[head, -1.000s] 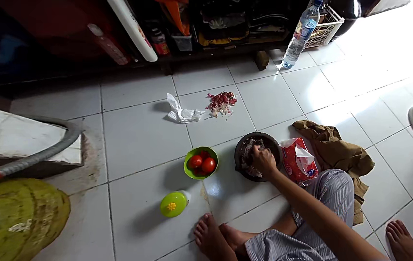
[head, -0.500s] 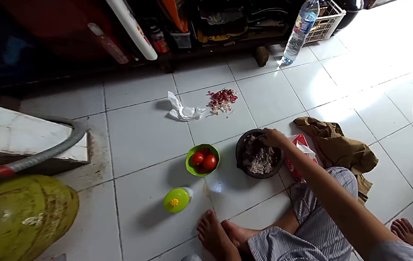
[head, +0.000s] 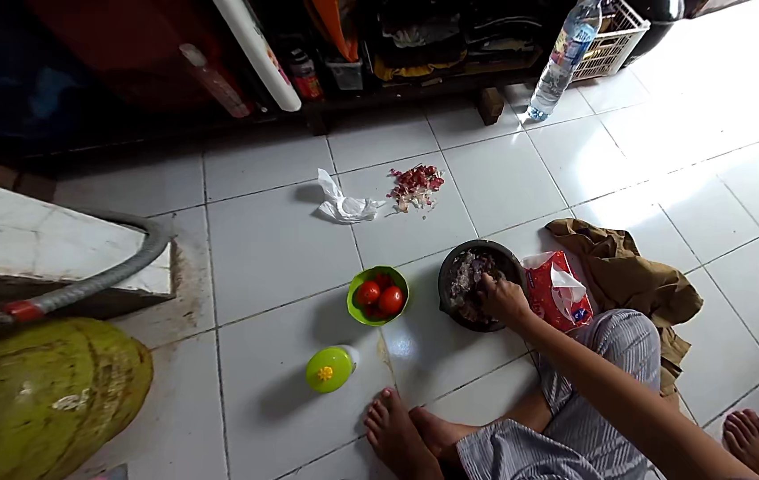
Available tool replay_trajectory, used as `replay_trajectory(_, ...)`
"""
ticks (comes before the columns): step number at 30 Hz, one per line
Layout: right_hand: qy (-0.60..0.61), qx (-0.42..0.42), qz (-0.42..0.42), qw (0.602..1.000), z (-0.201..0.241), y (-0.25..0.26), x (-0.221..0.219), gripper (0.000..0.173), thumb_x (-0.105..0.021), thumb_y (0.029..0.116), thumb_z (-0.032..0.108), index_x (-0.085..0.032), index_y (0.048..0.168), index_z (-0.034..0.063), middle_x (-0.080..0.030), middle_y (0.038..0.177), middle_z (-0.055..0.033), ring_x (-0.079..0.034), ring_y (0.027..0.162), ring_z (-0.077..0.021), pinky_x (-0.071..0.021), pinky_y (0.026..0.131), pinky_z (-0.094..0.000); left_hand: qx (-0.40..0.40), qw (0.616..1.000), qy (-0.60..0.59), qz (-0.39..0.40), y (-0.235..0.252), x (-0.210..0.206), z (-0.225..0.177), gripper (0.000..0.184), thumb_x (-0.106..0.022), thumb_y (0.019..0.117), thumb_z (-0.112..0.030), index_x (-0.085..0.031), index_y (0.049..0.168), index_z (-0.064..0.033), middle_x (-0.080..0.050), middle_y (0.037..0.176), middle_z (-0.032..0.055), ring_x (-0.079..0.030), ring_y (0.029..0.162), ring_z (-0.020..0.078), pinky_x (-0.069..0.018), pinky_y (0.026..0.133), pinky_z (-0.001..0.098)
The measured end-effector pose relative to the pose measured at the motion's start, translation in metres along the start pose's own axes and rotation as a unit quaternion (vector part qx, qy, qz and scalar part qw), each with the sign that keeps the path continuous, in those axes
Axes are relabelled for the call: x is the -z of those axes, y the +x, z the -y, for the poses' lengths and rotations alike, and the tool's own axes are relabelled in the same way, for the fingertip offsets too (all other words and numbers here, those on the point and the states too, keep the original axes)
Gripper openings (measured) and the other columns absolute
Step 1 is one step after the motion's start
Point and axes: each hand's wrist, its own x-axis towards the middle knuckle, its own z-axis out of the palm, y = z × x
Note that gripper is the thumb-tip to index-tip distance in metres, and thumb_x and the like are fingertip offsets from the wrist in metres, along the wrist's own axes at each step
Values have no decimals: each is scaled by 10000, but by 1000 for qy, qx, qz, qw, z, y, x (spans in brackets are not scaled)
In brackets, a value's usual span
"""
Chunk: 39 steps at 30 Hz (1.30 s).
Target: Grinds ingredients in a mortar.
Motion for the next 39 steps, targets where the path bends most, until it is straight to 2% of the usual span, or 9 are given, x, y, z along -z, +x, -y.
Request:
replay_trajectory(5,126,-15,-19,992,-7,42,39,499,-554,1056,375,-577,1363,-18,-638,1283,-294,-612,1226,-453,-469,1011,-643,-17,999,31,27,-2,11,-8,444,-389,1069,-168,-479,1479,-23,-460,1495,299,-394,1434,461,-332,1134,627)
replay_trajectory(12,32,-16,-38,999,14,14,1,477,-404,1111,350,-458,1503,84,-670,1239,-262,-641,1202,-429,-500,996,-583,-17,1000,6,-3,0,-3,-1,412,-383,1087,-196,-525,1429,-15,-491,1473,292,-425,1417,454,-329,1130,636)
replay_trajectory(17,110,-16,-15,994,-5,40,23,485,-593,1033,377,-564,1371,31,-655,1254,-271,-635,1190,-447,-500,963,-647,39,997,-60,13,-4,9,-9,558,-284,1103,-391,-483,1478,-28,-464,1520,240,-384,1457,402,-297,1173,609)
replay_trajectory(20,45,4,-3,999,2,19,2,513,-484,1076,357,-459,1504,76,-635,1304,-272,-611,1238,-445,-484,1010,-621,13,1000,1,5,2,-4,0,480,-316,1113,-291,-501,1457,-11,-486,1482,286,-423,1422,448,-334,1131,641)
replay_trajectory(23,24,20,-42,999,-3,16,7,468,-414,1113,338,-477,1475,49,-663,1243,-277,-632,1206,-447,-489,1007,-593,25,1000,-12,12,0,-5,-3,507,-292,1120,-302,-483,1460,21,-472,1494,292,-407,1435,449,-306,1152,635)
replay_trajectory(27,119,9,-38,992,-22,49,22,472,-594,1038,381,-580,1324,6,-666,1191,-282,-643,1152,-463,-506,938,-653,56,997,-50,31,-3,8,-8,563,-285,1108,-370,-444,1511,-11,-400,1563,265,-327,1486,426,-262,1186,611)
replay_trajectory(32,1,28,-18,999,-7,2,-7,503,-403,1112,329,-414,1544,73,-653,1248,-291,-626,1204,-464,-487,1002,-601,-12,999,47,11,1,1,-4,390,-432,1059,-104,-521,1427,-7,-499,1461,297,-429,1412,457,-350,1109,636)
replay_trajectory(36,49,5,-9,999,-6,28,21,476,-520,1074,363,-515,1453,75,-660,1253,-270,-637,1197,-443,-500,978,-624,38,998,-45,26,-2,8,-8,550,-267,1115,-353,-442,1508,-10,-425,1544,267,-349,1475,424,-266,1180,619)
replay_trajectory(39,42,2,16,999,-6,20,6,536,-537,1052,346,-475,1499,57,-621,1324,-284,-602,1243,-459,-479,1002,-645,9,1000,12,17,-2,2,0,527,-269,1110,-316,-445,1501,-9,-450,1515,281,-391,1446,437,-321,1144,622)
